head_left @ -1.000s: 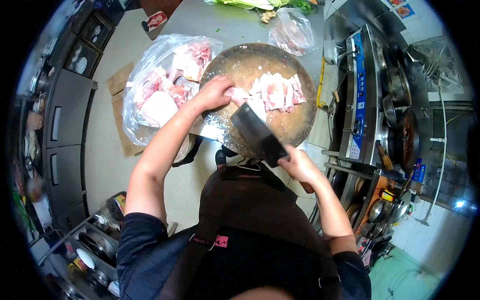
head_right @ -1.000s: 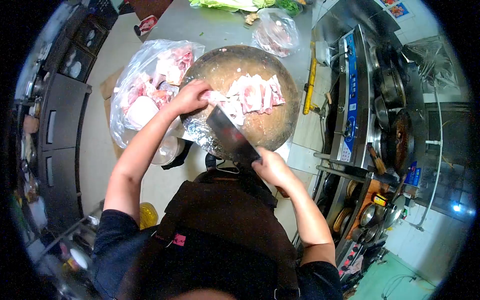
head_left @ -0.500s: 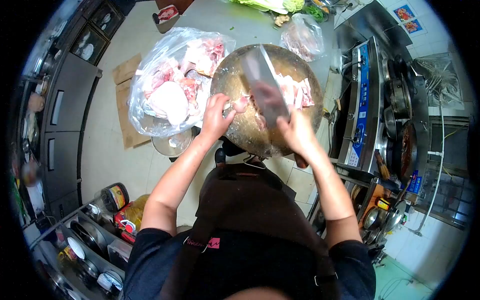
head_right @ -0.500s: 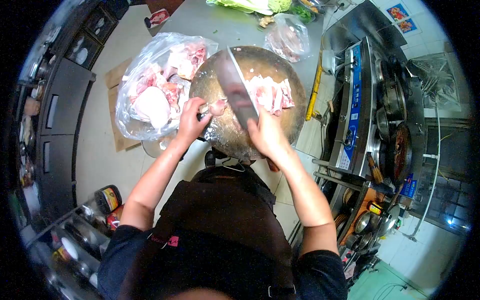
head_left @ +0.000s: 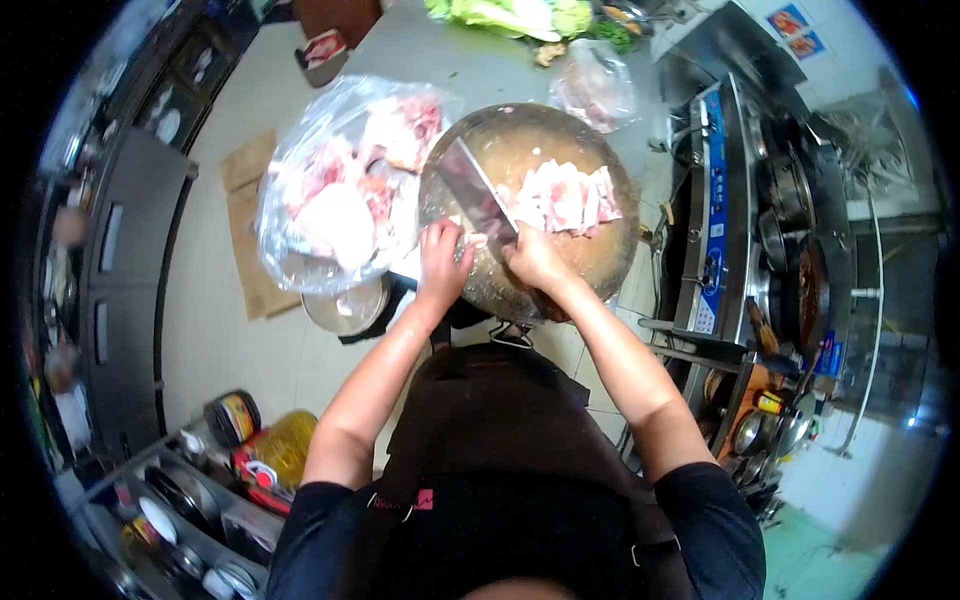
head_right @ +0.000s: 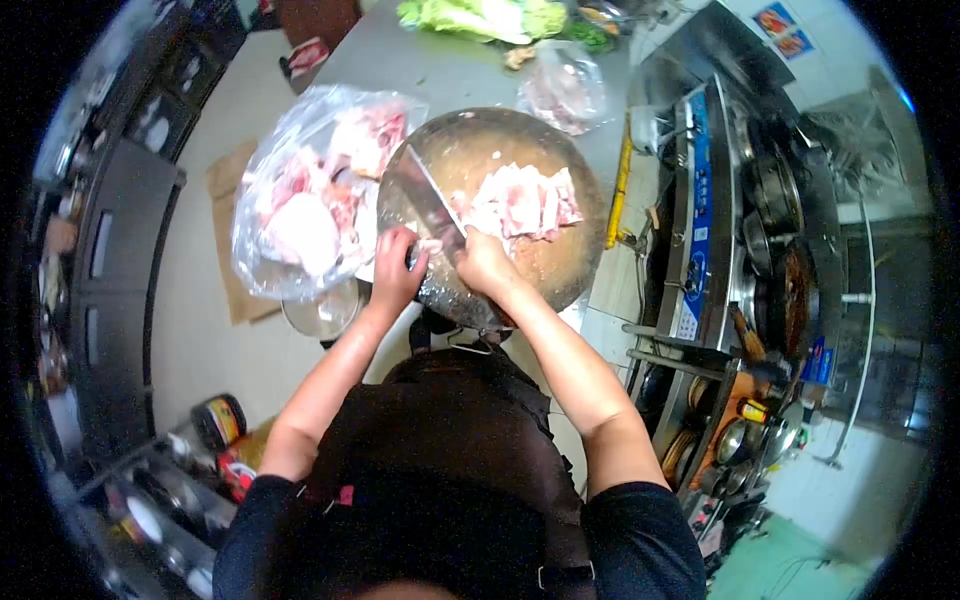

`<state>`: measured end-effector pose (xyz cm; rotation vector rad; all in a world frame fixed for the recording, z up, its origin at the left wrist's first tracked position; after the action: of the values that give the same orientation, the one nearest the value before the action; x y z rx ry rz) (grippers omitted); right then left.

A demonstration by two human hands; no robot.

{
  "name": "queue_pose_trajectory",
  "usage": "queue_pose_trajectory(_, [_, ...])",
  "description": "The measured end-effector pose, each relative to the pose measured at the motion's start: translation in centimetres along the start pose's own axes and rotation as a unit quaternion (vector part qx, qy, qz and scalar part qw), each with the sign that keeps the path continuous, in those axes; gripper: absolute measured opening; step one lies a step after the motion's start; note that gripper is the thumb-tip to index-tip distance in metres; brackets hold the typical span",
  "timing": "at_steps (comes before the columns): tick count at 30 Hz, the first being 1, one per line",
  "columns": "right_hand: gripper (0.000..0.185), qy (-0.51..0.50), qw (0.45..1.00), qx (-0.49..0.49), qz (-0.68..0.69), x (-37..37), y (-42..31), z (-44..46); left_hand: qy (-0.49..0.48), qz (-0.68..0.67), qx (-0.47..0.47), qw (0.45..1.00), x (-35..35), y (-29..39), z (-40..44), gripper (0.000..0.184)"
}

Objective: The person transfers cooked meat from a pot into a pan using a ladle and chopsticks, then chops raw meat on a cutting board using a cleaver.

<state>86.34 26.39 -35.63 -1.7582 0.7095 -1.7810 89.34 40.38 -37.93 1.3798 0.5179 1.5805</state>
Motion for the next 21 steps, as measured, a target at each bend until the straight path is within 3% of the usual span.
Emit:
queue_pose_trajectory(2, [0.021,-0.016,0.996,-0.074,0.043,-0.3,0.9,-1.0,-0.062,0.011,0.010,0.998,-1.6,0.6,-0.4,0.029])
queue_pose_trajectory(3, [0.026,0.026,0.999,-0.015,0.030,0.2,0.2,-1.6,-0.058,-0.002,-0.007,0.998,-1.9,1.1,-0.3,0.030])
queue_pose_trajectory(4, [0.026,0.033,0.999,-0.022,0.035,0.7,0.2,-2.4,-0.055,-0.014,-0.020,0.998,-2.1,1.6,-0.5,0.031])
queue_pose_trajectory(6, [0.025,0.163,0.984,0.042,0.053,5.0,-1.8,-4.6,-0.067,-0.053,0.021,0.996,-2.8,0.5,0.0,0.029])
queue_pose_trajectory(7, [0.025,0.193,0.977,0.000,0.093,7.0,-2.3,-5.9,-0.108,-0.087,0.067,0.988,-2.5,0.8,0.7,0.027])
queue_pose_trajectory(8, [0.025,0.188,0.979,-0.046,0.073,9.0,-2.4,-7.1,-0.107,-0.060,0.030,0.992,-2.4,0.4,1.4,0.022])
queue_pose_trajectory(9, [0.024,0.209,0.976,-0.030,0.053,9.8,-1.2,-8.8,-0.100,-0.032,0.008,0.994,-2.4,0.5,2.7,0.022])
queue_pose_trajectory(11, [0.034,0.075,0.921,-0.321,0.208,9.3,1.2,-12.9,-0.118,-0.029,0.015,0.992,-2.9,1.5,5.4,0.026])
queue_pose_trajectory(14, [0.030,0.037,0.963,-0.259,0.063,7.7,4.8,-16.1,-0.157,-0.020,-0.105,0.982,-6.6,4.0,8.7,0.031])
queue_pose_trajectory(15, [0.030,0.043,0.961,-0.264,0.067,7.2,5.4,-16.3,-0.165,-0.020,-0.109,0.980,-7.7,4.1,9.6,0.031])
queue_pose_trajectory(17, [0.028,0.074,0.957,-0.276,0.043,7.0,6.5,-16.3,-0.317,-0.054,-0.065,0.945,-11.2,3.7,9.7,0.031])
queue_pose_trajectory(18, [0.028,0.081,0.955,-0.281,0.049,6.7,7.2,-15.9,-0.324,-0.050,-0.070,0.942,-11.3,3.8,9.6,0.031])
queue_pose_trajectory(20, [0.027,0.117,0.975,-0.189,0.016,6.9,7.5,-13.6,-0.372,-0.025,-0.070,0.925,-11.6,3.4,9.4,0.031])
queue_pose_trajectory(21, [0.027,0.125,0.973,-0.192,0.021,6.6,8.4,-13.0,-0.393,-0.018,-0.047,0.918,-11.5,3.1,9.0,0.031])
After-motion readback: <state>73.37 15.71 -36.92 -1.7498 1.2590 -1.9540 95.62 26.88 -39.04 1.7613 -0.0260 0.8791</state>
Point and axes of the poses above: each hand's wrist, its own z-axis towards the middle knuckle, its own x-axis out of the back of the hand, y = z × x, the point moved 8 cm from there along z, towards the middle knuckle, and after that the axes turned 12 degrees about x, right-handed, at the moved point
